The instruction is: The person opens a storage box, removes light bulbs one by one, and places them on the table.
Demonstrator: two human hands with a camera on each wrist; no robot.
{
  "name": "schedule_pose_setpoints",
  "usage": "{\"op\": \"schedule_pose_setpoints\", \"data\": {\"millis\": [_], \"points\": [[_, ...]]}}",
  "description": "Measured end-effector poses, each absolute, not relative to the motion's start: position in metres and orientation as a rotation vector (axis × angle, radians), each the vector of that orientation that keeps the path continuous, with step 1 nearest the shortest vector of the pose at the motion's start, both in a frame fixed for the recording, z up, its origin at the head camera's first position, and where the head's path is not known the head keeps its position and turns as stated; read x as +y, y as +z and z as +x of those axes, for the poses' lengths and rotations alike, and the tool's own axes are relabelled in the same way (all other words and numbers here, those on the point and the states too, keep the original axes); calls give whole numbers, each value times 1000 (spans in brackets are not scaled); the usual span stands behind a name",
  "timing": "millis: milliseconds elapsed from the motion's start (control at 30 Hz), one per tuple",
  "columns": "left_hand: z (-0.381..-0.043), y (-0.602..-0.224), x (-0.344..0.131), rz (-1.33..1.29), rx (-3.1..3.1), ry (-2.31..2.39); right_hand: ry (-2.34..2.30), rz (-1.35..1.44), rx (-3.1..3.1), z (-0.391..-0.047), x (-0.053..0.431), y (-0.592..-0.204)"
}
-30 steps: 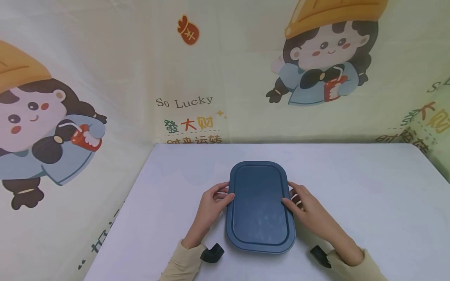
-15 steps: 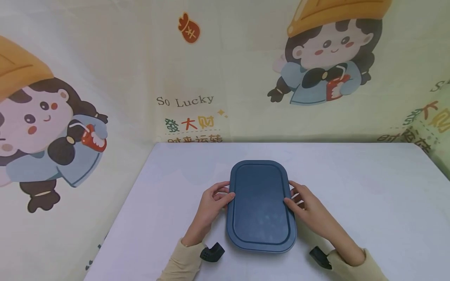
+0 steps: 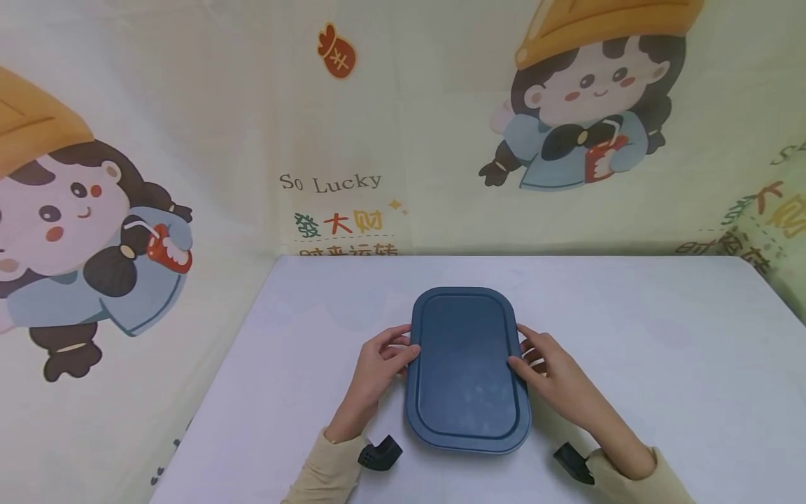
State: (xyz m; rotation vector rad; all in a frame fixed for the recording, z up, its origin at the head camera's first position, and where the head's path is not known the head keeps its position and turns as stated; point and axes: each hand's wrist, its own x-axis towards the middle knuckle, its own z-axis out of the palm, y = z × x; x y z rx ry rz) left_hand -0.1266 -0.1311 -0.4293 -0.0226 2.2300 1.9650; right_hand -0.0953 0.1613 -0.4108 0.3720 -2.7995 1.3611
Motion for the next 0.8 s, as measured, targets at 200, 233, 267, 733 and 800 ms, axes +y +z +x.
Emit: {"op": "schedule_pose_setpoints", "data": {"millis": [200,233,267,733,800], "points": [[-122,-427,-128,-23,2264,1971,1379,370,-2791,-92,163,-411],[-121,-427,-128,-24,2268,1972,1383,374,-2790,-91,163,-411],[-120,-427,-127,-26,2271,1974,1386,376,-2789,-91,164,-411],[-111,-421,-122,-14,2356,1928,1499,347,-2761,-87,172,-406],[-111,-420,-122,-10,2346,1934,1511,354,-2755,-86,172,-404]]}}
